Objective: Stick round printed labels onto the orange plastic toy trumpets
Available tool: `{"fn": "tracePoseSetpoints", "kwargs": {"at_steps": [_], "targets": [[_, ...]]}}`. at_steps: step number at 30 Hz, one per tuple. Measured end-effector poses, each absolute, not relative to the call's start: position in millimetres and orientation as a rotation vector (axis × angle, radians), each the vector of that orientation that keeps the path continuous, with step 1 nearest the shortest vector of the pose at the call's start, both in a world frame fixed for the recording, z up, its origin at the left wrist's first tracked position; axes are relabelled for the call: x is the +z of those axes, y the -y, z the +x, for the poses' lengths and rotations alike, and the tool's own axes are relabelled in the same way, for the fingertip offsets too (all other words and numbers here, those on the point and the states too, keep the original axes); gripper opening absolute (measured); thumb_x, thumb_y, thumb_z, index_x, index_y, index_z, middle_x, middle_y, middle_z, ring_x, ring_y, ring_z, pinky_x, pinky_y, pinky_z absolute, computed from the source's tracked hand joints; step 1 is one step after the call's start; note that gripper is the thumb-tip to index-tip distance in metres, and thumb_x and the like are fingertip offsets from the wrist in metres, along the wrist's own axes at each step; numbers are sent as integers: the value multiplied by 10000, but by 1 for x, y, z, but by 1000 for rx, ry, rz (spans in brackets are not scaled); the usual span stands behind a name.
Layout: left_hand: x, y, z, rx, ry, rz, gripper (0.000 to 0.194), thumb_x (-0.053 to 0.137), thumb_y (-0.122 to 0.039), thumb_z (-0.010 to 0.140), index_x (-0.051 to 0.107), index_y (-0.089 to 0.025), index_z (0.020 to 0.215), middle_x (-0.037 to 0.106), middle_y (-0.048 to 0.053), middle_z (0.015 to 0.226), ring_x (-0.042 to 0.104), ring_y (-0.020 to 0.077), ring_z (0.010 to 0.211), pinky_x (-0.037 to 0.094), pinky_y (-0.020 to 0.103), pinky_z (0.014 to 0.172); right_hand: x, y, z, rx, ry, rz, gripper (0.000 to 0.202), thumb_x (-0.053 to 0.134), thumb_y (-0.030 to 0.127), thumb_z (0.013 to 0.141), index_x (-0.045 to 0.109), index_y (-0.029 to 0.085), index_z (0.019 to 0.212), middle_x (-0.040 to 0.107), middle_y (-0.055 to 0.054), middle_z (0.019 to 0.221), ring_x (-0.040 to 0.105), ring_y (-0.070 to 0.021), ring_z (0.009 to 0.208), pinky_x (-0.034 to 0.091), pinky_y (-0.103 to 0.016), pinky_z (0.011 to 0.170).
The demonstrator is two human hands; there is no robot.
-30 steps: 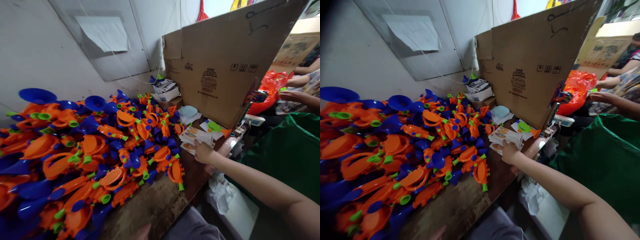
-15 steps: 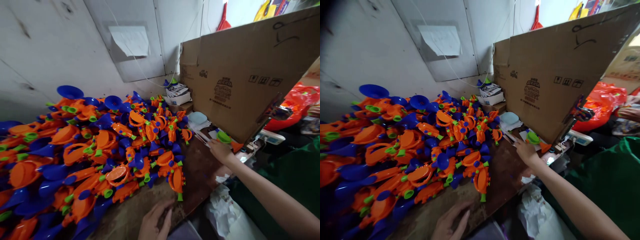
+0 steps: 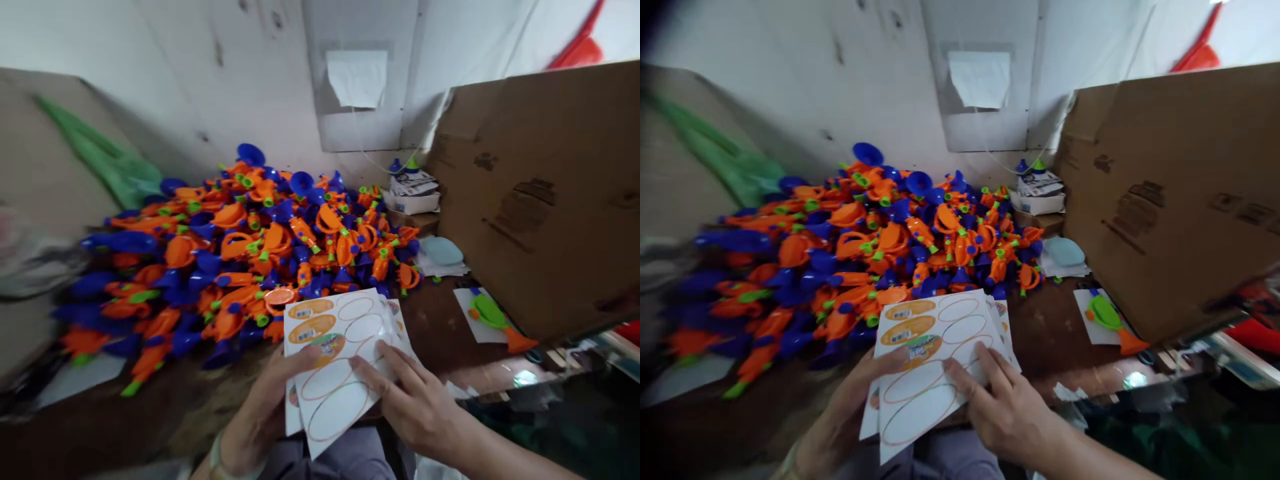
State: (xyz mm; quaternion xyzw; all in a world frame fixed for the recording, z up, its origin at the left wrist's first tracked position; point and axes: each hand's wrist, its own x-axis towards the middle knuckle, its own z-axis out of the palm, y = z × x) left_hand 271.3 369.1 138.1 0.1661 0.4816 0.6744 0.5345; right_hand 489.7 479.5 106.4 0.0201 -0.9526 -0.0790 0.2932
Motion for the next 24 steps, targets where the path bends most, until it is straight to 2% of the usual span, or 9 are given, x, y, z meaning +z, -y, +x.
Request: {"fn": "tracePoseSetpoints", "kwargs": {"at_steps": [2, 3, 6, 8, 12, 14, 16, 19, 24], "targets": [[144, -356, 263, 1597, -1151, 301, 631, 1045, -348, 551, 840, -145, 1113, 860, 170, 1050, 829, 430, 974, 690, 490, 854, 105, -478, 471, -174, 2547, 139, 317, 549, 77, 955, 818, 191, 1077, 669, -44, 1541, 680, -354, 1341, 676, -473, 1004], [144, -351, 258, 1602, -1146, 267, 603, 1047, -301, 540, 848, -144, 1087, 862, 162, 1039, 837, 405, 941, 694, 454, 830, 105, -479, 464, -139, 2555, 163, 311, 558, 71, 948, 818, 181, 1080, 660, -53, 1551, 670, -369, 1359, 675, -485, 1009], [141, -336, 240, 1674, -1189, 250, 495, 1045, -263, 553, 864, -137, 996, 866, 148, 998, 845, 342, 875, 691, 403, 830, 107, -483, 449, 48, 2625, 277, 309, 595, 95, 942, 803, 202, 1142, 626, -47, 1589, 610, -388, 1440, 645, -516, 1069], [136, -326, 228, 1710, -1241, 263, 463, 1040, -250, 570, 865, -130, 981, 866, 153, 996, 845, 332, 876, 683, 418, 876, 106, -486, 444, 268, 2612, 328, 367, 599, 134, 958, 764, 268, 1257, 631, -21, 1587, 539, -356, 1516, 611, -504, 1119], [126, -301, 209, 1755, -1312, 329, 465, 1025, -240, 603, 868, -135, 1028, 861, 168, 1037, 843, 349, 907, 679, 462, 901, 84, -485, 426, 733, 2269, -197, 561, 550, 245, 1053, 488, 373, 1596, 568, -52, 1640, 468, -287, 1575, 551, -489, 1177], [123, -289, 203, 1759, -1359, 415, 410, 1016, -240, 619, 878, -143, 992, 862, 163, 1027, 840, 355, 919, 679, 471, 902, 66, -477, 410, 946, 2111, -471, 651, 502, 372, 1101, 271, 334, 1708, 460, -120, 1710, 474, -297, 1568, 543, -505, 1174], [122, -278, 197, 1729, -1435, 520, 342, 1001, -250, 647, 887, -143, 951, 863, 162, 996, 836, 347, 898, 680, 454, 886, 49, -463, 393, 1173, 2028, -513, 684, 433, 489, 1120, 183, 288, 1725, 443, -159, 1707, 491, -293, 1552, 542, -486, 1166], [117, -265, 189, 1686, -1522, 628, 295, 988, -240, 655, 893, -155, 920, 865, 146, 951, 828, 329, 860, 674, 428, 875, 25, -434, 375, 1336, 1937, -503, 591, 415, 520, 1123, 317, 274, 1650, 555, -153, 1592, 557, -264, 1477, 516, -450, 1179], [78, -253, 181, 1798, -1623, 495, 353, 1019, -198, 556, 869, -179, 875, 859, 93, 857, 814, 291, 823, 659, 388, 872, -16, -390, 359, 1221, 1834, -739, 389, 429, 496, 1097, 514, 245, 1382, 687, -157, 1323, 677, -290, 1241, 561, -472, 1078]]}}
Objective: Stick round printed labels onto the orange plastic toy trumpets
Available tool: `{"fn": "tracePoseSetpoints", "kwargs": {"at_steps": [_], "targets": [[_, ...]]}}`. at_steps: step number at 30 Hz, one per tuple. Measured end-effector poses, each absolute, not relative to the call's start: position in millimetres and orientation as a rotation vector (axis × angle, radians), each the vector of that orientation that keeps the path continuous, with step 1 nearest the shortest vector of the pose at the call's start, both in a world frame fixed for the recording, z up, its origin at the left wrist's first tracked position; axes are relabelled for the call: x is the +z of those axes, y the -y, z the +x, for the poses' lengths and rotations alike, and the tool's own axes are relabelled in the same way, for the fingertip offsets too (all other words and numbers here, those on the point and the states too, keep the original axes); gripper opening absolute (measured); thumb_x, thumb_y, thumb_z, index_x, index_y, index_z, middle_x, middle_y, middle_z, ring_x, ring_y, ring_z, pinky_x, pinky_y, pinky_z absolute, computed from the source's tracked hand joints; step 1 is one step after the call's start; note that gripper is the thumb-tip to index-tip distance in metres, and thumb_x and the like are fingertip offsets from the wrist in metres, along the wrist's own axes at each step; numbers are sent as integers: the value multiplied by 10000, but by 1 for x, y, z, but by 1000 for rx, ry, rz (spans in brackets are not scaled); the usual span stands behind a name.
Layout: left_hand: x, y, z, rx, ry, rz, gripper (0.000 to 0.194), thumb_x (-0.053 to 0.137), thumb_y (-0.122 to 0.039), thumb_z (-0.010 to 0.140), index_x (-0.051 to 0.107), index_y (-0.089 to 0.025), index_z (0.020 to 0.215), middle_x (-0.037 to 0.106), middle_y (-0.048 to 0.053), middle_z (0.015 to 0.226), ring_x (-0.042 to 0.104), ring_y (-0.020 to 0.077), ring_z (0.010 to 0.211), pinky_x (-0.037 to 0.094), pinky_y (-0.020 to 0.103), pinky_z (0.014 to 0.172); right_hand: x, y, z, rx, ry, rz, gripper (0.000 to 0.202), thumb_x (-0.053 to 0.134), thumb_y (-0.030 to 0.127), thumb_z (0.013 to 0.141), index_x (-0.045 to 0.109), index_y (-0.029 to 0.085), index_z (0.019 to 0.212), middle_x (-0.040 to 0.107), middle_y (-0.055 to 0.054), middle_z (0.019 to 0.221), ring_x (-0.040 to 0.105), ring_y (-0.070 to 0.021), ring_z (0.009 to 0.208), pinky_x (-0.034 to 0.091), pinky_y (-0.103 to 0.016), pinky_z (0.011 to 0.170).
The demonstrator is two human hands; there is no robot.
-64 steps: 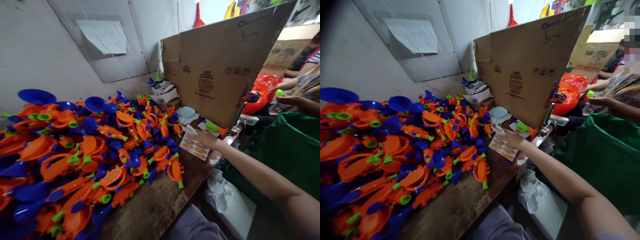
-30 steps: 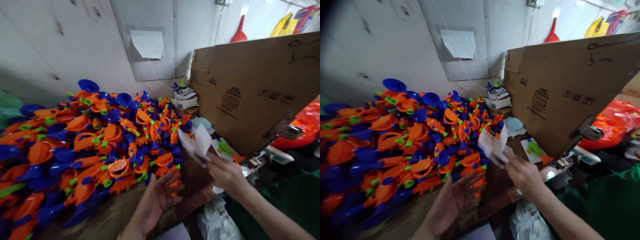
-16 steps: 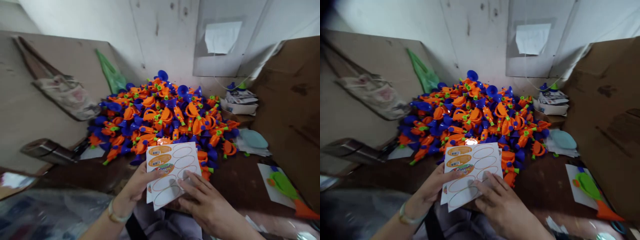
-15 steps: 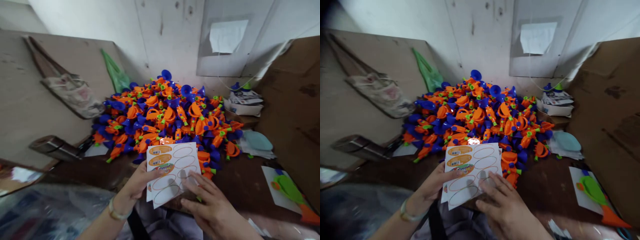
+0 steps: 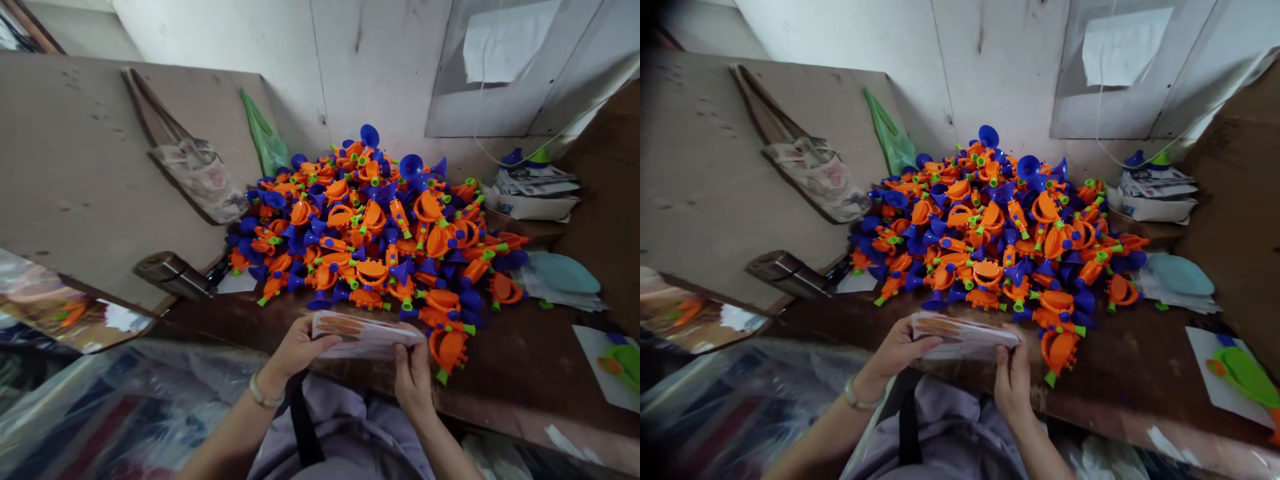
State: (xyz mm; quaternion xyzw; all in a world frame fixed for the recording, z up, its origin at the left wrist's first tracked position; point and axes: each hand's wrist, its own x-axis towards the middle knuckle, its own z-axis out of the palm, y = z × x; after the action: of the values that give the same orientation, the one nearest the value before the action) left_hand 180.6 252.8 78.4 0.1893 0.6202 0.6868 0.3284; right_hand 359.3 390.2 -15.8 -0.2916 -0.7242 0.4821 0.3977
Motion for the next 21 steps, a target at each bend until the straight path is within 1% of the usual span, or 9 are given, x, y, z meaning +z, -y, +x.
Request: {"fn": "tracePoseSetpoints", "kwargs": {"at_steps": [4, 6, 8, 10, 12, 14, 16, 18, 21], "targets": [[31, -249, 182, 1828, -1624, 393, 390, 1031, -240, 525, 834, -168, 854, 865, 115, 914, 823, 315, 903, 640, 428, 964, -40, -374, 345, 1237, 1859, -818, 393, 489, 524, 1030, 562, 229, 1279, 735, -167, 1201, 722, -329, 1120, 612, -498, 967], [13, -248, 184, 1834, -1604, 352, 398, 1035, -278, 530, 818, -164, 844, 866, 131, 947, 824, 337, 964, 620, 449, 1021, -42, -375, 337, 1240, 1860, -863, 381, 540, 519, 985, 603, 225, 1219, 751, -169, 1173, 728, -343, 1097, 614, -515, 963], [4, -248, 185, 1835, -1563, 313, 466, 1040, -321, 539, 814, -158, 913, 866, 143, 1018, 818, 350, 1033, 605, 462, 1059, -39, -380, 331, 1238, 1850, -913, 358, 575, 504, 951, 640, 217, 1156, 762, -176, 1157, 727, -352, 1099, 600, -535, 994], [2, -247, 186, 1830, -1501, 270, 581, 1050, -375, 537, 798, -154, 1011, 861, 152, 1077, 816, 360, 1055, 616, 485, 1043, -32, -386, 327, 1241, 1836, -956, 380, 596, 497, 922, 667, 203, 1152, 768, -187, 1189, 722, -361, 1131, 581, -550, 1033], [4, -245, 185, 1816, -1430, 224, 688, 1062, -435, 519, 770, -149, 1072, 859, 162, 1078, 826, 371, 1007, 649, 512, 976, -24, -390, 326, 1256, 1820, -988, 453, 599, 504, 908, 679, 189, 1224, 768, -190, 1252, 718, -364, 1172, 572, -553, 1055], [8, -241, 184, 1804, -1362, 184, 751, 1065, -500, 501, 745, -146, 1081, 862, 165, 1037, 834, 380, 958, 670, 525, 923, -17, -392, 326, 1279, 1805, -1013, 525, 596, 515, 910, 668, 191, 1317, 772, -174, 1286, 723, -358, 1183, 583, -543, 1042], [12, -236, 181, 1804, -1304, 147, 777, 1062, -553, 485, 729, -157, 1064, 864, 151, 1003, 836, 382, 952, 673, 528, 924, -10, -392, 327, 1312, 1795, -1027, 550, 591, 526, 922, 662, 203, 1362, 788, -153, 1270, 737, -347, 1155, 602, -522, 1007], [15, -230, 178, 1811, -1256, 109, 789, 1062, -578, 464, 716, -176, 1049, 866, 133, 1005, 834, 385, 985, 668, 528, 947, -3, -393, 326, 1353, 1788, -1033, 540, 604, 541, 923, 680, 208, 1341, 805, -138, 1228, 749, -337, 1105, 615, -499, 968], [17, -224, 175, 1820, -1204, 53, 777, 1060, -590, 462, 705, -194, 1029, 867, 110, 1005, 827, 394, 1030, 665, 531, 960, 6, -399, 326, 1438, 1756, -1033, 518, 659, 590, 893, 717, 213, 1243, 825, -115, 1139, 753, -326, 1052, 625, -468, 925]]}}
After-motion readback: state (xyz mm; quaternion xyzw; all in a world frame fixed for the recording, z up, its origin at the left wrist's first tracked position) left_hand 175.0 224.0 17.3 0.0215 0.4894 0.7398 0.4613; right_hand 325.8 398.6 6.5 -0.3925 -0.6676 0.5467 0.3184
